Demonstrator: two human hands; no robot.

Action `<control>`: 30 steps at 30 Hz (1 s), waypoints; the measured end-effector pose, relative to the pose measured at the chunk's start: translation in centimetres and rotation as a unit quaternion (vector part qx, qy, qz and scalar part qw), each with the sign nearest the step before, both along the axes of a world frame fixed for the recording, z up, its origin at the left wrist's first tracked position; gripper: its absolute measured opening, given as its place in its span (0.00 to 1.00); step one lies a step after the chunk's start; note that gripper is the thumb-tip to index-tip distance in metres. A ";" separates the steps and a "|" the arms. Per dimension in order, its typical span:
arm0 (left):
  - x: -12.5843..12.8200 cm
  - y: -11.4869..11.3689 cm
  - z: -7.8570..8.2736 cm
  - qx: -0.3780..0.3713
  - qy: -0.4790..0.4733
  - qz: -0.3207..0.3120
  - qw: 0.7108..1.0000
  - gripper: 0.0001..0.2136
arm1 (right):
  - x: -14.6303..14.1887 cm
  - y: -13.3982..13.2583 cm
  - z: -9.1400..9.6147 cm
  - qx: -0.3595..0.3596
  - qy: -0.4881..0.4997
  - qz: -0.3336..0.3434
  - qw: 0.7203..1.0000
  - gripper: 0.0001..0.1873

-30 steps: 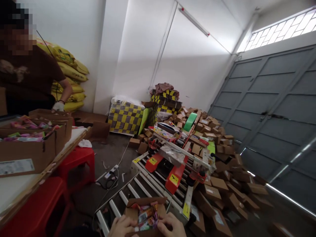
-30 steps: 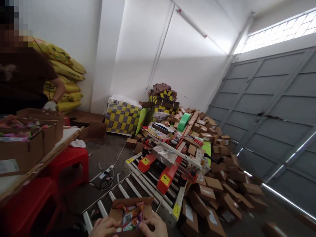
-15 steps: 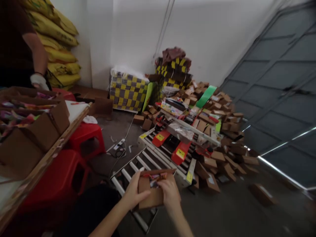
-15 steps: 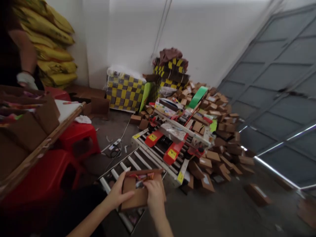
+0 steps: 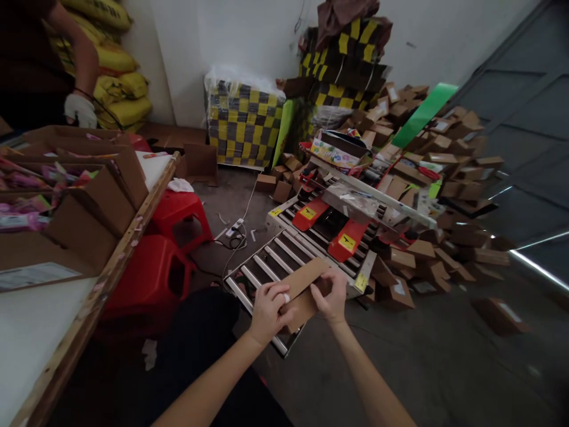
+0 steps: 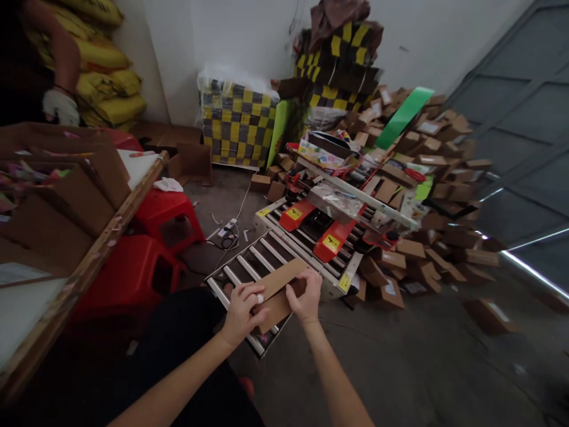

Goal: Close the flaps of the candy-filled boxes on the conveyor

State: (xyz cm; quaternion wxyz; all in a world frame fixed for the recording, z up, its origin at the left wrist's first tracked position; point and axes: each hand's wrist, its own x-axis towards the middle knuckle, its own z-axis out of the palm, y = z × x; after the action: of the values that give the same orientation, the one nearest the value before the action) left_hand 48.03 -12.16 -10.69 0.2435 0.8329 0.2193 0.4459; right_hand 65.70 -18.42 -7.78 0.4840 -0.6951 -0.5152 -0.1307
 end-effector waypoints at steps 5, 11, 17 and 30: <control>-0.5 0.0 0.6 0.004 0.030 0.040 0.999 0.09 | -6.4 -2.3 -0.4 -0.184 -0.072 0.105 0.975 0.32; -3.4 -0.4 0.7 -0.093 0.025 -0.014 0.995 0.09 | -3.6 0.4 -1.0 -0.305 -0.159 0.134 0.929 0.44; -14.3 1.6 1.8 -0.094 -0.034 0.207 0.973 0.12 | 8.0 9.0 2.8 -0.348 -0.146 0.004 0.926 0.32; -46.0 23.8 7.8 -0.313 -0.267 0.605 0.681 0.13 | -24.8 22.9 -0.9 -0.184 0.180 0.457 0.852 0.36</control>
State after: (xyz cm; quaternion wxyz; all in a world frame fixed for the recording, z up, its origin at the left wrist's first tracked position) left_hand 2.08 11.60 -2.93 0.2153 0.2395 0.7285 0.6046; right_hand 40.95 4.45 -8.64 0.4367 -0.4693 -0.6932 0.3295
